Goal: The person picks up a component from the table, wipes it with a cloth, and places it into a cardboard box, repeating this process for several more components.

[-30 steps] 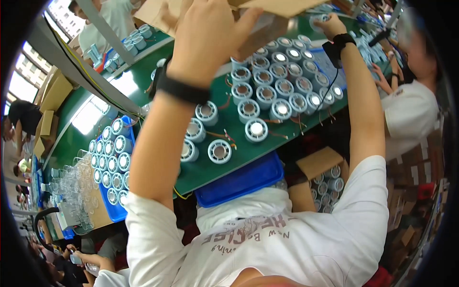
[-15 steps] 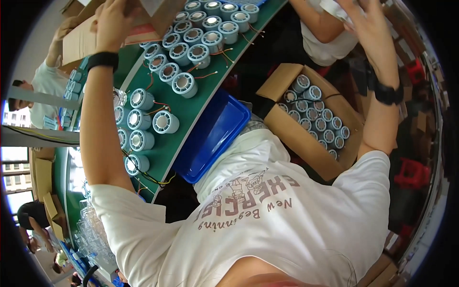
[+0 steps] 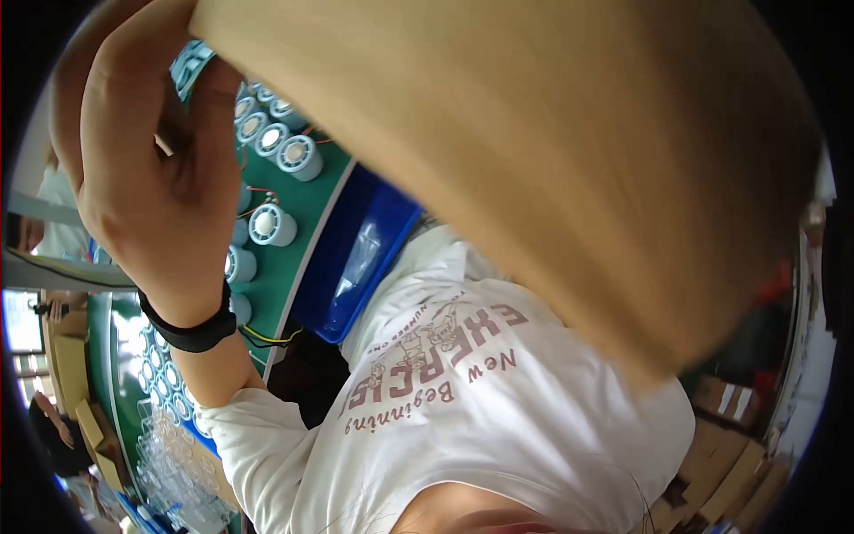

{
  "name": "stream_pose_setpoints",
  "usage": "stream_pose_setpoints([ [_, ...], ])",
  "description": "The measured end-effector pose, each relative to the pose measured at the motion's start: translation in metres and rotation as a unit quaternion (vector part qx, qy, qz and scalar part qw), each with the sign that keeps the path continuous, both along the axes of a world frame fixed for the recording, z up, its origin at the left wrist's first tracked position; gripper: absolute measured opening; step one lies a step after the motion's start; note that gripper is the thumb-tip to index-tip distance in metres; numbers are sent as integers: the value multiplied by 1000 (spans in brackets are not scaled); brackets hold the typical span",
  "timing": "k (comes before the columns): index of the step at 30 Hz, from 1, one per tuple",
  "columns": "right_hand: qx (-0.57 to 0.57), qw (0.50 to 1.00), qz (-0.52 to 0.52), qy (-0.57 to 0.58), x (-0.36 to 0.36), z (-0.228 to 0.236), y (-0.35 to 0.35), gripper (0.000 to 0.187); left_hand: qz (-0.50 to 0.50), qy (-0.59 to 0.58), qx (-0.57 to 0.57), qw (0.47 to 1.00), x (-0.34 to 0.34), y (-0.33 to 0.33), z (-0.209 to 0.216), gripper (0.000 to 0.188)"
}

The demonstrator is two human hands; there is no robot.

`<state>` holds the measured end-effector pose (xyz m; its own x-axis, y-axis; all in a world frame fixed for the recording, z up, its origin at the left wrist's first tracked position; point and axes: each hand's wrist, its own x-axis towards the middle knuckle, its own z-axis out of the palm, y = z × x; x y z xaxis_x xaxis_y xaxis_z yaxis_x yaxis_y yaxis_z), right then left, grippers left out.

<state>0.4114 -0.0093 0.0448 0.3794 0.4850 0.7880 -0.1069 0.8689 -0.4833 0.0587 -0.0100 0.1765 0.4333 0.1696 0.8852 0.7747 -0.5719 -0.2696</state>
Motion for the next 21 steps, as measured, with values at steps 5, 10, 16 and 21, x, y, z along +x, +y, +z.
stream_pose_setpoints([
  [5, -134, 986, -68, 74, -32, -72, -7, 52, -239, 63, 37, 968, 73, -21, 1, 23],
  [10, -213, 972, -82, 51, -41, -91, -8, 51, -447, 34, -13, 894, 171, -60, -22, 15],
  [16, -262, 963, -63, 9, -56, -104, -14, 49, -652, -15, -67, 755, 296, -127, -79, 8],
  [21, -297, 953, -58, -24, -63, -114, -19, 48, -654, -33, -94, 750, 320, -145, -125, 13],
])
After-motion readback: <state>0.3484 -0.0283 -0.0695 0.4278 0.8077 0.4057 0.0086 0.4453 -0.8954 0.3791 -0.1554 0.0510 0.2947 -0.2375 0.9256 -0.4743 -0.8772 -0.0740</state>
